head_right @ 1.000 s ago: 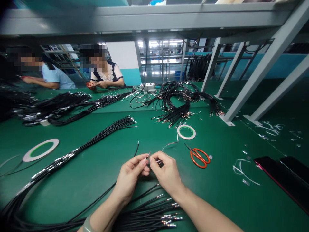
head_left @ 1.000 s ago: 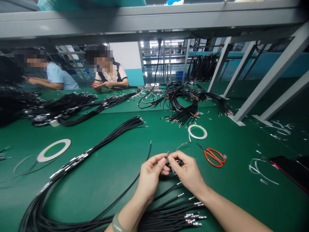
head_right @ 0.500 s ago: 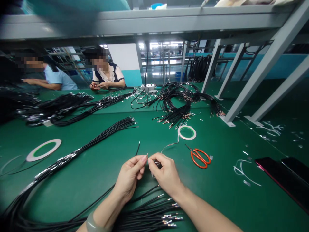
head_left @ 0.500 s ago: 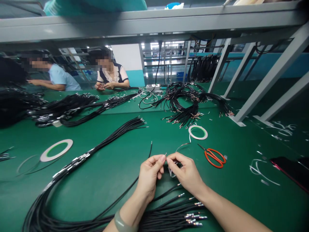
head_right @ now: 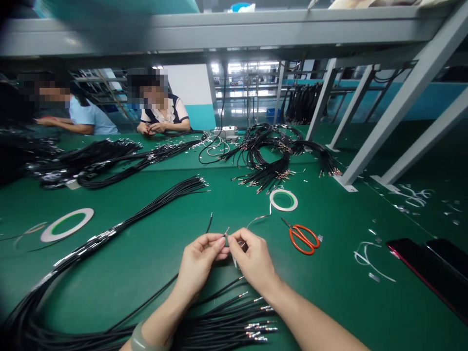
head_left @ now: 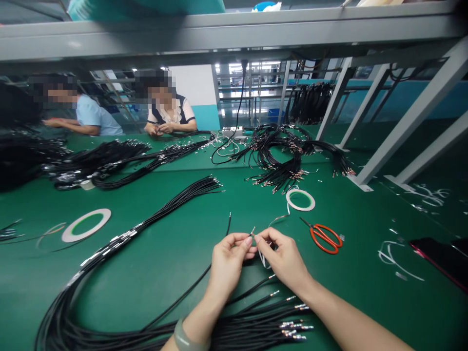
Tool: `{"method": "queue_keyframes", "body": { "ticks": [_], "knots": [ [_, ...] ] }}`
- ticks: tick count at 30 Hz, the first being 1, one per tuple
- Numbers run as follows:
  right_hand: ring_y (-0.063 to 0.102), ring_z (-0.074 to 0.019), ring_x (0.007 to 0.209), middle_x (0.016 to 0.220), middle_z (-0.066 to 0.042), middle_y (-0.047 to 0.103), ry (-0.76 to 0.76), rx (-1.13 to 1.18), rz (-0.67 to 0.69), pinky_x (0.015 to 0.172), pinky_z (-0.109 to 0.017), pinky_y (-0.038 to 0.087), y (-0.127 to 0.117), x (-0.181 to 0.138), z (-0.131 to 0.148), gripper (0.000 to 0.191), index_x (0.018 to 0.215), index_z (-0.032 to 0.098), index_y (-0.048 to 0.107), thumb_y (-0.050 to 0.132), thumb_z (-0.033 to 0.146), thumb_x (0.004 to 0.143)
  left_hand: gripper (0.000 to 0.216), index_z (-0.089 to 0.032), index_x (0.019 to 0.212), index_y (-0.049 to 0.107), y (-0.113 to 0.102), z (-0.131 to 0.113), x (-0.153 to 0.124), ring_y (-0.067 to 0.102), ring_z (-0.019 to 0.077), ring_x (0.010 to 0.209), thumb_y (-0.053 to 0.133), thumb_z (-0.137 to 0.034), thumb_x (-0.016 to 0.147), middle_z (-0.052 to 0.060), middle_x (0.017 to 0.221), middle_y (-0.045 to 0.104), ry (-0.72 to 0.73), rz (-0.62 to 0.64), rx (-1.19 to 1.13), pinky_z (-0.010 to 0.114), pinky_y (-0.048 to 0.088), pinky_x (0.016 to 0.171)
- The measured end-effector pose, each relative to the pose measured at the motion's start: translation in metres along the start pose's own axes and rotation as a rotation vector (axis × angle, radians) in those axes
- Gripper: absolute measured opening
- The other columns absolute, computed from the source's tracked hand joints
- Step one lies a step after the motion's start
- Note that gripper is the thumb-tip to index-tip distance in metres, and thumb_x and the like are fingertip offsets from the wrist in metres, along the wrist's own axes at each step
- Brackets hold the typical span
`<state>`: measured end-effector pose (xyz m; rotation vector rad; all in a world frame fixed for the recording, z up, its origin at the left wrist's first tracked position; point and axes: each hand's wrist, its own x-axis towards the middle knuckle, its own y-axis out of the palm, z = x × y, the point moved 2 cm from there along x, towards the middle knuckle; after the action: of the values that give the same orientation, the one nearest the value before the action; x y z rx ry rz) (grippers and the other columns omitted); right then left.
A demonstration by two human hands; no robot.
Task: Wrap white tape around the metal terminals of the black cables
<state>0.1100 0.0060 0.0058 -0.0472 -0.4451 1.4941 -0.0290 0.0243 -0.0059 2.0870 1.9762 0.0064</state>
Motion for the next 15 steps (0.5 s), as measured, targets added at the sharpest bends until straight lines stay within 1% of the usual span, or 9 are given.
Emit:
{"method": "queue_keyframes", "body": {
  "ticks": [4, 8, 15],
  "knots": [
    [0.055, -0.0132, 0.059, 0.068, 0.001, 0.063, 0.01, -0.006, 0.015, 0.055, -0.022, 0.041, 0.0006, 0.0001, -0.0013, 0.021, 0.078, 0.018, 0.062, 0.05, 0.029, 0.091, 0.026, -0.01, 0.082, 0.065, 0.0014, -0.0002, -0.0009, 0.07, 0.0135, 0.062, 0.077, -0.029, 0.07, 0.002, 0.068, 0.07, -0.006, 0.01, 0.0, 0.019, 0.057, 0.058],
    [0.052, -0.0122, 0.058, 0.068, 0.002, 0.06, 0.014, -0.014, 0.024, 0.053, -0.022, 0.039, 0.0008, -0.0004, -0.0026, 0.021, 0.078, 0.018, 0.061, 0.05, 0.029, 0.092, 0.026, -0.009, 0.082, 0.064, 0.0023, -0.0004, -0.001, 0.069, 0.0123, 0.059, 0.077, -0.029, 0.07, 0.002, 0.067, 0.069, -0.073, 0.024, -0.054, 0.018, 0.056, 0.056],
    [0.055, -0.0122, 0.06, 0.07, 0.001, 0.063, 0.002, -0.003, 0.033, 0.055, -0.022, 0.04, 0.0005, -0.0006, -0.0015, 0.019, 0.08, 0.018, 0.061, 0.05, 0.027, 0.092, 0.026, -0.009, 0.08, 0.065, 0.0021, 0.001, -0.001, 0.067, 0.0109, 0.056, 0.078, -0.028, 0.068, 0.003, 0.067, 0.069, -0.173, 0.065, -0.148, 0.018, 0.056, 0.055]
  ]
}}
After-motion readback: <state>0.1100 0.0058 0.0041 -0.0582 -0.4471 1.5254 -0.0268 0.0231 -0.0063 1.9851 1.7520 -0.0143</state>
